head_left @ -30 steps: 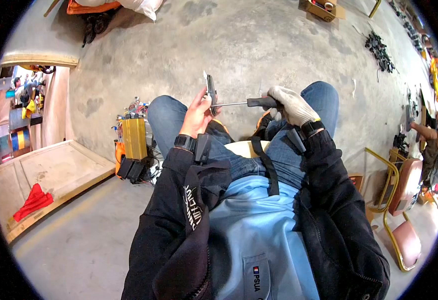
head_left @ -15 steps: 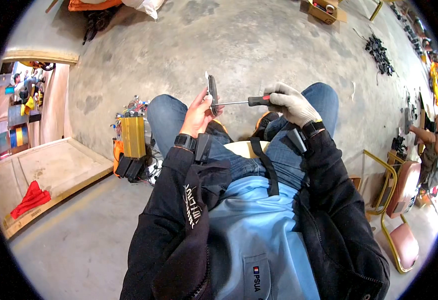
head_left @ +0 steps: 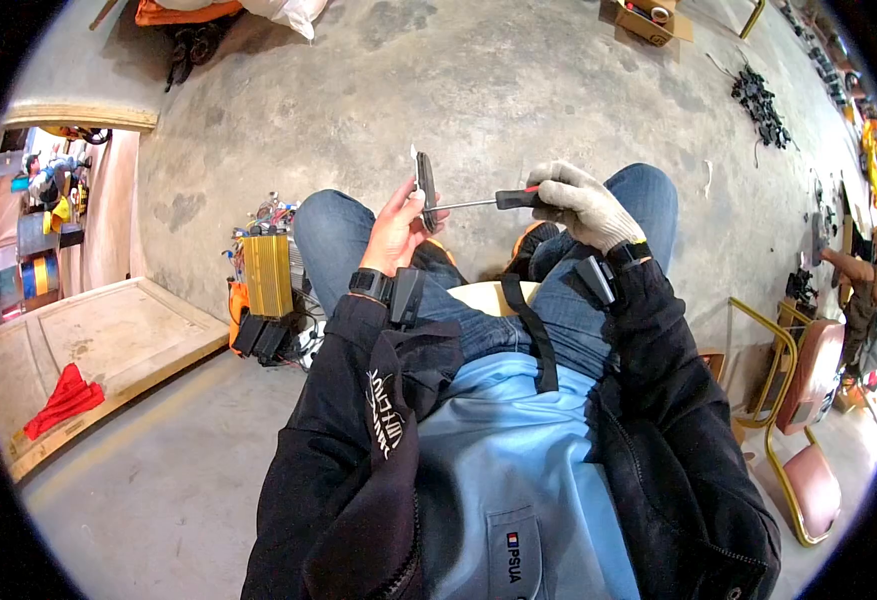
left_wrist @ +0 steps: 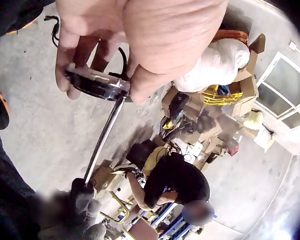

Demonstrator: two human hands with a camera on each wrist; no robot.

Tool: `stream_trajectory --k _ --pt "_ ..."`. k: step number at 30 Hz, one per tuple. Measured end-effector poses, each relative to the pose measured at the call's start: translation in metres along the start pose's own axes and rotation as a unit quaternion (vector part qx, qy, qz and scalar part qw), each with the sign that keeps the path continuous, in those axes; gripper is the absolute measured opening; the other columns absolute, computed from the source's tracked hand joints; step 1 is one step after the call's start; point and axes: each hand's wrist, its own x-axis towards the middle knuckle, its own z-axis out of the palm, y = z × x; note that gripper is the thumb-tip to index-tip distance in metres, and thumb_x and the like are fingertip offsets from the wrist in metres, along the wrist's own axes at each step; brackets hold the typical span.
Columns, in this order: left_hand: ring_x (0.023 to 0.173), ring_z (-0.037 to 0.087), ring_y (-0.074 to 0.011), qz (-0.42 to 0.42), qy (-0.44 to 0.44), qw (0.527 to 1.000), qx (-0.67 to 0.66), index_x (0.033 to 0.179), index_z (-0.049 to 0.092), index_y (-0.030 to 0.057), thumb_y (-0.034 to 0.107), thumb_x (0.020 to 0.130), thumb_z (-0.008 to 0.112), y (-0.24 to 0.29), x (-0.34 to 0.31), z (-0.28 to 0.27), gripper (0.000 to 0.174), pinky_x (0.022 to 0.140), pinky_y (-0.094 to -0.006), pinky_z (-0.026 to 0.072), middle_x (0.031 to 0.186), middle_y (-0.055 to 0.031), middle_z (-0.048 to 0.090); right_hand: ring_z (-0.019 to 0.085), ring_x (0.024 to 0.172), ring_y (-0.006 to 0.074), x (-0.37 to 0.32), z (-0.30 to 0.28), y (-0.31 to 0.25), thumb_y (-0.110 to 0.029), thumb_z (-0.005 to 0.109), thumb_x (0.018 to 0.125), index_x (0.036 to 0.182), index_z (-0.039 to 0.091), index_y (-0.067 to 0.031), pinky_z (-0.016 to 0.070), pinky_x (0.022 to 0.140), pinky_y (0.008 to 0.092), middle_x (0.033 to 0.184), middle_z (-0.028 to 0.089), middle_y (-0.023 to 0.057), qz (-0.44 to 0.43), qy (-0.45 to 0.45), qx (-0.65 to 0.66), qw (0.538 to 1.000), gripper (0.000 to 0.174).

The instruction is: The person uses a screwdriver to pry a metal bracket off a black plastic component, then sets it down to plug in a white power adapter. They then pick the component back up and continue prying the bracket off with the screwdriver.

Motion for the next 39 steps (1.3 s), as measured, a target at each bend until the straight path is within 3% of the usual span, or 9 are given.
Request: stream_trajectory --k 4,10,14,16,22,26,28,35,39 --pt "0.101 0.068 -0.0267 0.006 0.002 1.0 0.013 0.15 0.035 0.0111 0.025 0.1 0.059 -0.001 0.001 -0.002 0.057 0.084 -0.041 0.0556 0.122 -0.012 0.062 0.062 0.071 0.0142 0.004 -0.013 0.0 -0.017 0.06 0.096 0.116 0.059 0.0001 0.0564 0.07 0.0255 0.098 0.06 0.0075 0.109 -0.045 -0.126 0.985 0.026" --pt "0.102 0.068 -0.0261 0.003 0.011 1.0 0.017 0.15 0.036 0.012 0.025 0.1 0.059 -0.001 -0.001 0.001 0.056 0.083 -0.04 0.0555 0.121 -0.0114 0.063 0.059 0.074 0.0119 0.003 -0.004 0.003 -0.025 0.06 0.094 0.104 0.064 -0.0004 0.05 0.063 0.0256 0.094 0.06 0.0059 -0.026 0.013 -0.006 1.0 0.027" --pt "0.101 0.068 -0.0254 0.007 0.016 1.0 0.021 0.149 0.037 0.0118 0.026 0.1 0.059 0.0 -0.002 0.003 0.055 0.082 -0.0387 0.0554 0.121 -0.0107 0.063 0.06 0.068 0.012 0.001 -0.005 0.0 -0.017 0.059 0.096 0.114 0.06 -0.0005 0.0545 0.065 0.024 0.09 0.06 0.0047 0.033 -0.007 0.01 0.999 0.024" --pt "0.101 0.068 -0.0253 0.007 0.011 1.0 0.019 0.149 0.038 0.0119 0.026 0.1 0.059 0.0 -0.001 -0.001 0.055 0.082 -0.0383 0.0554 0.121 -0.0105 0.063 0.061 0.08 0.015 -0.004 -0.008 -0.01 -0.019 0.064 0.092 0.112 0.062 0.0003 0.0528 0.072 0.0269 0.098 0.061 0.0077 0.082 -0.041 -0.187 0.978 0.028" --pt "0.1 0.068 -0.0245 0.007 0.011 1.0 0.017 0.149 0.037 0.0131 0.025 0.1 0.059 0.0 -0.002 0.002 0.055 0.081 -0.0375 0.0553 0.121 -0.0095 0.064 0.059 0.073 0.0129 0.002 -0.001 0.003 -0.022 0.062 0.094 0.103 0.063 -0.0006 0.0505 0.064 0.0258 0.092 0.06 0.0066 -0.023 0.015 0.016 0.999 0.023" --pt "0.1 0.068 -0.0245 0.003 0.014 1.0 0.017 0.15 0.037 0.0135 0.024 0.1 0.059 -0.001 -0.001 0.0 0.056 0.08 -0.0373 0.0555 0.121 -0.0096 0.063 0.061 0.069 0.0131 -0.002 0.0 -0.004 -0.018 0.058 0.096 0.114 0.06 0.0019 0.0531 0.06 0.0258 0.093 0.061 0.0065 0.055 0.003 -0.022 0.998 0.027" --pt "0.1 0.068 -0.0246 0.003 0.015 1.0 0.017 0.15 0.036 0.0133 0.024 0.1 0.059 -0.001 -0.001 -0.002 0.056 0.08 -0.0373 0.0555 0.121 -0.0096 0.063 0.062 0.073 0.0143 -0.011 0.004 -0.019 -0.017 0.057 0.096 0.113 0.06 0.0026 0.0551 0.064 0.026 0.096 0.062 0.0078 0.127 0.004 -0.182 0.975 0.026" --pt "0.101 0.067 -0.0244 0.001 0.02 1.0 0.022 0.151 0.035 0.0125 0.024 0.1 0.059 0.0 -0.002 0.002 0.058 0.08 -0.0375 0.0555 0.121 -0.0096 0.063 0.061 0.076 0.0131 0.001 0.0 0.001 -0.021 0.062 0.093 0.109 0.063 0.0002 0.0505 0.064 0.0255 0.091 0.062 0.0067 -0.021 0.027 0.029 0.999 0.027" --pt "0.101 0.067 -0.0245 -0.003 0.017 1.0 0.026 0.151 0.035 0.0124 0.024 0.099 0.06 0.0 -0.003 0.002 0.058 0.081 -0.0373 0.0554 0.121 -0.0096 0.063 0.062 0.078 0.0123 0.005 -0.007 0.005 -0.025 0.061 0.094 0.107 0.063 0.0 0.0491 0.062 0.024 0.091 0.062 0.0074 0.014 0.022 -0.02 0.999 0.029"
